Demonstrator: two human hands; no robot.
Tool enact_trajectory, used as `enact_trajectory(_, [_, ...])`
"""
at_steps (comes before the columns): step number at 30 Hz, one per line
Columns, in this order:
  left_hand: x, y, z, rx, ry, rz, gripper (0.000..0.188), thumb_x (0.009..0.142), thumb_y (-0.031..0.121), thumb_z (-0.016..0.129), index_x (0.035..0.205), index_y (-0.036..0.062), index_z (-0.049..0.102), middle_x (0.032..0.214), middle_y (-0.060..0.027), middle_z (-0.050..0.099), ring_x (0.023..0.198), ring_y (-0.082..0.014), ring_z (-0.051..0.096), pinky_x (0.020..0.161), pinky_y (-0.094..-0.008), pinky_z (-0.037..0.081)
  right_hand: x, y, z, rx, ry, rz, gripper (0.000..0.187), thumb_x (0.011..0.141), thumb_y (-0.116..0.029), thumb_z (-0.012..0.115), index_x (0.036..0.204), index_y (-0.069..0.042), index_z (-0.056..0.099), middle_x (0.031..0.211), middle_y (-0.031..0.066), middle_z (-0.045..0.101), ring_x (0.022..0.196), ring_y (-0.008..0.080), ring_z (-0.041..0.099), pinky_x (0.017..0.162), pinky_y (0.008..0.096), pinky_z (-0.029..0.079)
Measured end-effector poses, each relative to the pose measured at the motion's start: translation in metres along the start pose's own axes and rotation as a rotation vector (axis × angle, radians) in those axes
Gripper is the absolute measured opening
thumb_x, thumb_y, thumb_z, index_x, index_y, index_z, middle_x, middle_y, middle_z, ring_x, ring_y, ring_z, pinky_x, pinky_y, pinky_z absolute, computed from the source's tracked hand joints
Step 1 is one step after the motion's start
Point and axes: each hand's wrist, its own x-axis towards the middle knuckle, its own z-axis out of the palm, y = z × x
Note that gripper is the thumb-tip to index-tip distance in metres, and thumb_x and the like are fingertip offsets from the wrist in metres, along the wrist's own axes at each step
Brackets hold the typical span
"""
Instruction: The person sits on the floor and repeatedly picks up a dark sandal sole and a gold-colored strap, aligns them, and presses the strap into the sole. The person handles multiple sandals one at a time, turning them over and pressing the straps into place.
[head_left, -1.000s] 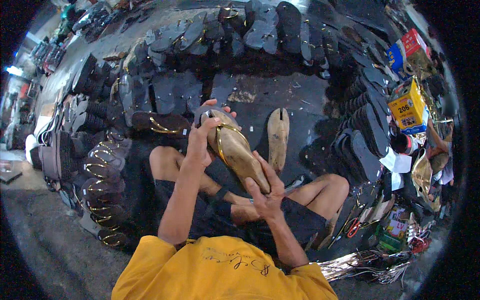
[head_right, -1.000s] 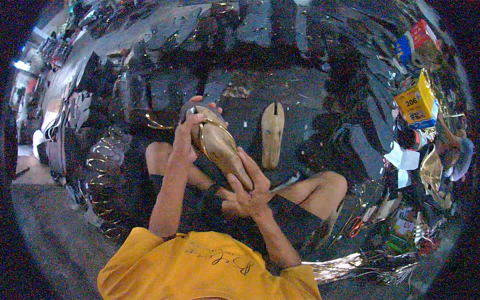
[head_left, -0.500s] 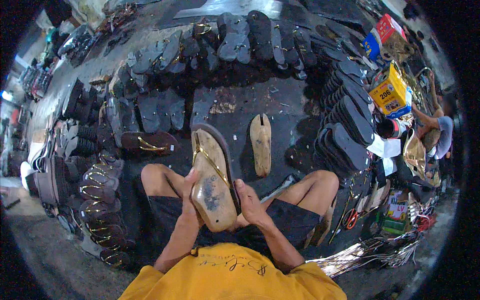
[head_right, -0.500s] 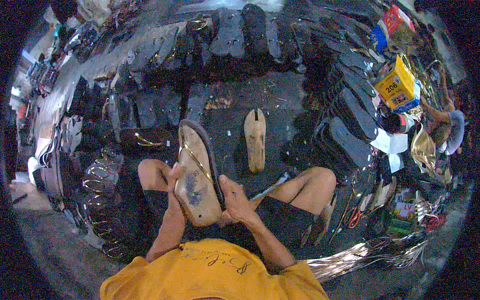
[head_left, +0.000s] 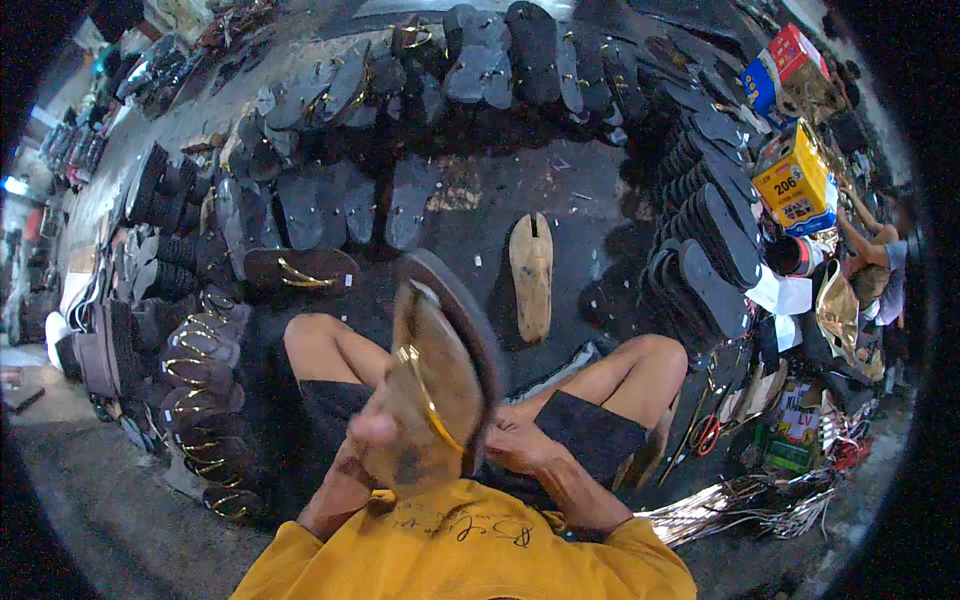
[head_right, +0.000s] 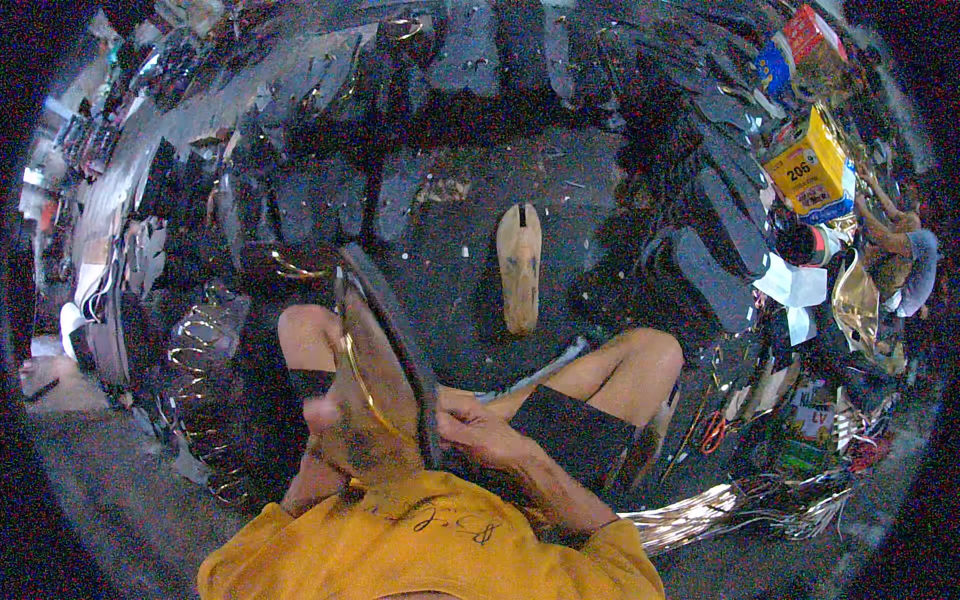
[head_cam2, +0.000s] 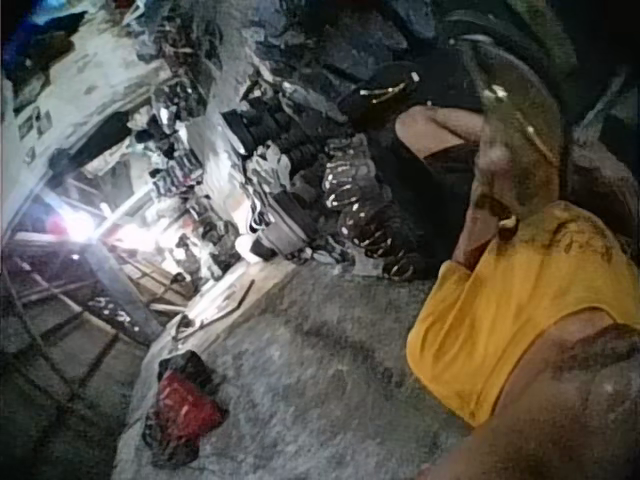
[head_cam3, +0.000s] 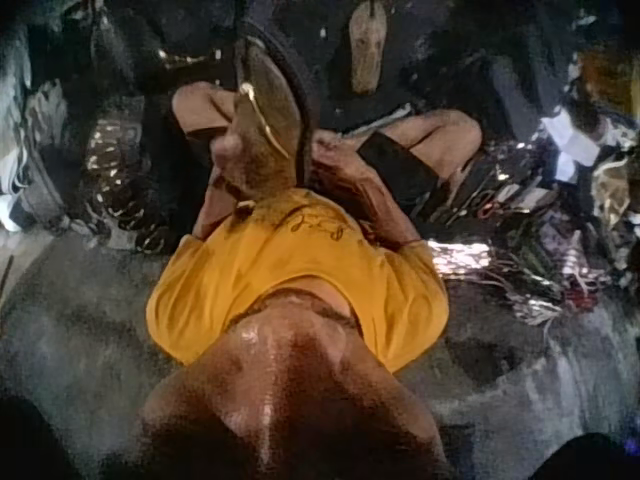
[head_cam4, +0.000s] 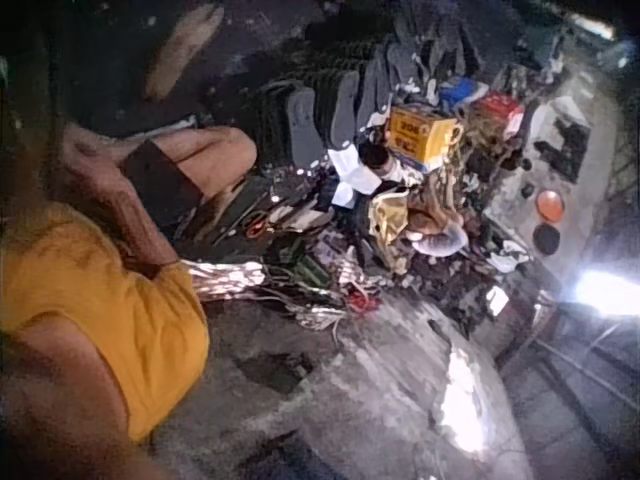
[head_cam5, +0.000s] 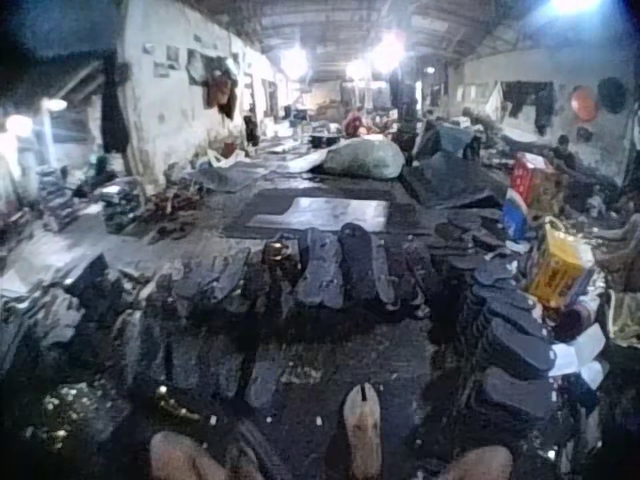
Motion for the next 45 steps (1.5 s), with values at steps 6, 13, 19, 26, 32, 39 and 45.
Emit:
enact_trajectory(6, [0.030, 0.002, -0.005, 0.609, 0.331, -0.033, 0.104, 0.086, 0.050, 0.078, 0.166, 0.0020, 0.032, 0.153, -0.0160, 0.052, 0.134, -0.0295, 0.057, 0.115, -0.0460, 0.046, 0.017, 0.001, 0.044, 0.482, 0.640, 0.072, 0.053, 0.111, -0.045, 0.058, 0.147, -0.007, 0.058, 0.104, 0.0079, 0.078, 0.090, 0.0191, 0.073, 0.080, 0.0351, 0.060])
enact_trajectory(13, [0.067, 0.000, -0.018, 0.579, 0.477, 0.034, 0.068, 0.102, 0.036, 0.067, 0.154, 0.0001, 0.043, 0.136, -0.0125, 0.061, 0.125, -0.0207, 0.060, 0.111, -0.0363, 0.047, 0.000, -0.015, 0.048, -0.303, 0.670, -0.407, 0.095, 0.096, -0.034, 0.078, 0.167, -0.007, 0.021, 0.145, 0.0180, 0.055, 0.129, 0.0237, 0.061, 0.097, 0.0386, 0.057])
enact_trajectory(19, [0.050, 0.020, -0.009, 0.864, 0.424, 0.013, 0.041, 0.114, 0.039, 0.056, 0.130, 0.0017, 0.066, 0.113, -0.0045, 0.071, 0.107, -0.0168, 0.065, 0.103, -0.0314, 0.051, 0.001, -0.039, 0.047, -0.229, 0.424, -0.351, 0.136, 0.071, -0.020, 0.096, 0.169, -0.017, 0.002, 0.157, 0.0162, 0.037, 0.142, 0.0334, 0.045, 0.117, 0.0489, 0.043])
enact_trajectory(26, [0.029, 0.017, -0.013, 0.811, 0.229, 0.011, 0.039, 0.115, 0.042, 0.055, 0.095, 0.0088, 0.055, 0.079, 0.0071, 0.045, 0.071, -0.0048, 0.043, 0.062, -0.0240, 0.037, -0.040, -0.025, 0.036, 0.208, 0.369, -0.078, 0.113, 0.071, -0.034, 0.089, 0.163, -0.004, 0.032, 0.146, 0.0125, 0.055, 0.135, 0.0274, 0.057, 0.112, 0.0438, 0.049])
enact_trajectory(32, [-0.005, -0.009, -0.051, 0.188, 0.187, -0.146, 0.025, 0.114, 0.035, 0.058, 0.115, 0.0114, 0.052, 0.101, 0.0035, 0.050, 0.089, -0.0096, 0.048, 0.077, -0.0306, 0.042, -0.026, -0.058, 0.066, 0.117, 0.227, -0.249, 0.131, 0.076, -0.038, 0.087, 0.170, -0.003, 0.004, 0.164, 0.0189, 0.037, 0.149, 0.0326, 0.043, 0.124, 0.0469, 0.036])
enact_trajectory(39, [0.046, -0.092, -0.152, -0.649, 0.067, -0.417, 0.060, 0.113, 0.030, 0.053, 0.168, 0.0144, 0.035, 0.166, -0.0078, 0.046, 0.147, -0.0208, 0.050, 0.121, -0.0410, 0.044, 0.015, -0.072, 0.065, -0.895, -0.015, -0.354, 0.145, 0.076, -0.030, 0.092, 0.169, -0.012, -0.019, 0.172, 0.0226, 0.013, 0.160, 0.0383, 0.024, 0.128, 0.0499, 0.025])
enact_trajectory(45, [0.066, -0.018, -0.093, -0.519, 0.094, -0.140, 0.070, 0.115, 0.055, 0.037, 0.170, 0.0140, 0.029, 0.170, -0.0121, 0.042, 0.154, -0.0294, 0.044, 0.127, -0.0469, 0.037, 0.025, -0.061, 0.046, -0.529, 0.222, -0.412, 0.138, 0.081, -0.025, 0.088, 0.170, -0.016, -0.017, 0.172, 0.0209, 0.017, 0.158, 0.0383, 0.029, 0.129, 0.0524, 0.027])
